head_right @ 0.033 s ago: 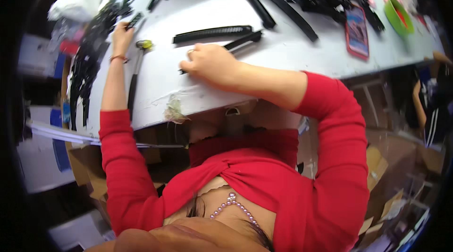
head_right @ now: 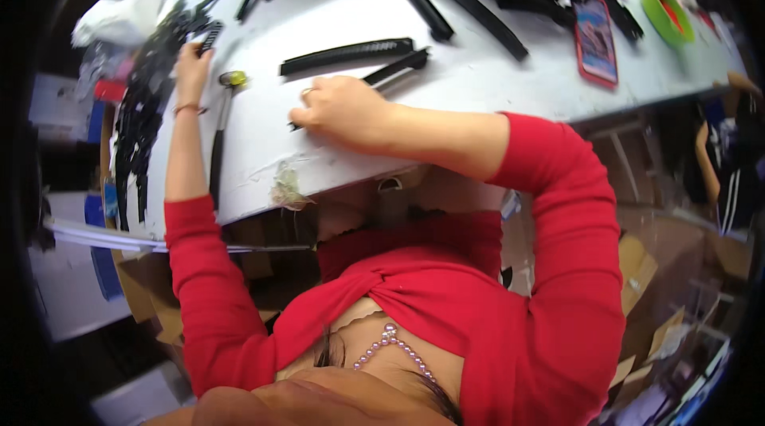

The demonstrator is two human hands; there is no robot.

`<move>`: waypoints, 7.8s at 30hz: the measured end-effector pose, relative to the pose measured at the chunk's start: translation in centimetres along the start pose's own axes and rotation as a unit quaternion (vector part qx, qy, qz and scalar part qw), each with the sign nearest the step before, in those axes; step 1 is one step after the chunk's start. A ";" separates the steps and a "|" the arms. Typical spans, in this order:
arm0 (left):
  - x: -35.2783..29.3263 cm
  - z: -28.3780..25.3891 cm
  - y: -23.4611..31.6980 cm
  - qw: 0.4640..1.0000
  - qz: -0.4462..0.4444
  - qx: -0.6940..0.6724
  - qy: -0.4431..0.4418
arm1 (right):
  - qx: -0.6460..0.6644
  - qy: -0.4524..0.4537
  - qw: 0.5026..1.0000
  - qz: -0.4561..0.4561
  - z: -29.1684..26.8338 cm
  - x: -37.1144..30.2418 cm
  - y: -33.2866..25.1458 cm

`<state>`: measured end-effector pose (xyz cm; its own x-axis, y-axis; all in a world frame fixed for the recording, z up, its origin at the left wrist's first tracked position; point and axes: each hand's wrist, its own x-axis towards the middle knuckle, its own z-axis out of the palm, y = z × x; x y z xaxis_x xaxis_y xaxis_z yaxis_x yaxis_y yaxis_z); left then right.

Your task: Manually assemble black plastic toy or machine parts using a small hammer to snap components together.

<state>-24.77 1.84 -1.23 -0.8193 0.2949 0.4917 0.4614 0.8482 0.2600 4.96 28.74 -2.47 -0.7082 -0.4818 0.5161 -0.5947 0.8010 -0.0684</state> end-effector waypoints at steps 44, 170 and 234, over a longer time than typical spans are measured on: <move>-22.2 -9.7 13.7 0.916 -0.042 -0.358 -0.177 | 0.106 0.091 0.960 0.242 -0.7 -1.6 -5.0; -22.1 -12.0 11.5 0.971 0.085 -0.163 -0.150 | 0.265 -0.059 0.906 0.323 0.7 2.8 -5.2; -10.7 -12.1 -12.4 0.868 -0.381 0.316 0.046 | 0.081 0.061 0.975 0.199 1.2 2.6 -7.5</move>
<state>-17.60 -17.14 0.31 -0.7610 -0.4686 0.4486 -0.5041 0.8624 0.0457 7.15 21.10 -1.64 -0.8508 -0.0911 0.5175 -0.3416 0.8442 -0.4130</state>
